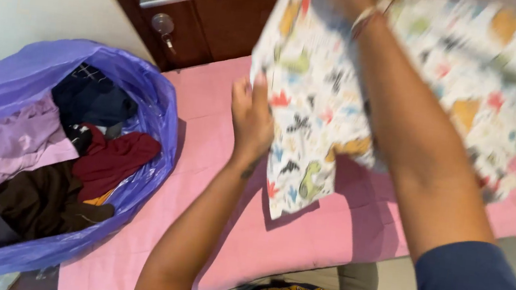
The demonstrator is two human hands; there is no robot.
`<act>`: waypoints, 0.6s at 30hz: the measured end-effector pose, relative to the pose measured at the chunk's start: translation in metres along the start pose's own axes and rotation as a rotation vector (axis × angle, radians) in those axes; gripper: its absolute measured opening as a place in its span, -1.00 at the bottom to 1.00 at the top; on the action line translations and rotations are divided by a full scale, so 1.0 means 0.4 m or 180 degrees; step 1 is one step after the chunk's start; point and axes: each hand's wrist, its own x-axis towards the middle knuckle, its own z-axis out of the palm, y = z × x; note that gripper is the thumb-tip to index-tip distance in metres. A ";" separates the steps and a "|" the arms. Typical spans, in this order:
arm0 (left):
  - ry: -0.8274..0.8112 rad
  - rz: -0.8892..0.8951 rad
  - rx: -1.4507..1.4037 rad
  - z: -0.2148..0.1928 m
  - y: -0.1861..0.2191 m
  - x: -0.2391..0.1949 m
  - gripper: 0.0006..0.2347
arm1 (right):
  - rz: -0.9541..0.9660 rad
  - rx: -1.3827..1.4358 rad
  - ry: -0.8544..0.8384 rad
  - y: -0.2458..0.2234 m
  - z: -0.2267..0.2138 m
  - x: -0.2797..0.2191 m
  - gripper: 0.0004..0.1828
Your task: Folding a red t-shirt and a patterned baby shirt on a flat surface.
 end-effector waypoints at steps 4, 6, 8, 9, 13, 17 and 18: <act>0.0105 -0.1150 0.0742 -0.145 -0.197 -0.054 -0.67 | 0.0142 0.0375 -0.0755 0.190 0.215 -0.128 -0.76; 0.0182 -0.1351 0.0998 -0.213 -0.257 -0.064 -0.64 | 0.0089 0.0322 -0.1115 0.173 0.270 -0.207 -0.68; 0.0128 -0.1610 0.1142 -0.274 -0.278 -0.066 -0.74 | 0.0954 -0.0618 -0.1899 0.059 0.296 -0.260 -0.80; 0.0167 -0.1615 0.1150 -0.302 -0.312 -0.053 -0.74 | 0.0941 -0.0593 -0.1927 0.074 0.332 -0.260 -0.80; 0.0322 -0.1109 0.1654 -0.390 -0.364 0.013 -0.75 | 0.0715 -0.1784 -0.1957 0.156 0.444 -0.229 -0.78; 0.0400 -0.0470 0.2409 -0.446 -0.438 0.130 -0.80 | 0.0424 -0.2101 -0.1728 0.135 0.434 -0.169 -0.82; 0.0413 -0.0479 0.2396 -0.458 -0.483 0.158 -0.80 | 0.0411 -0.2108 -0.1742 0.143 0.424 -0.161 -0.82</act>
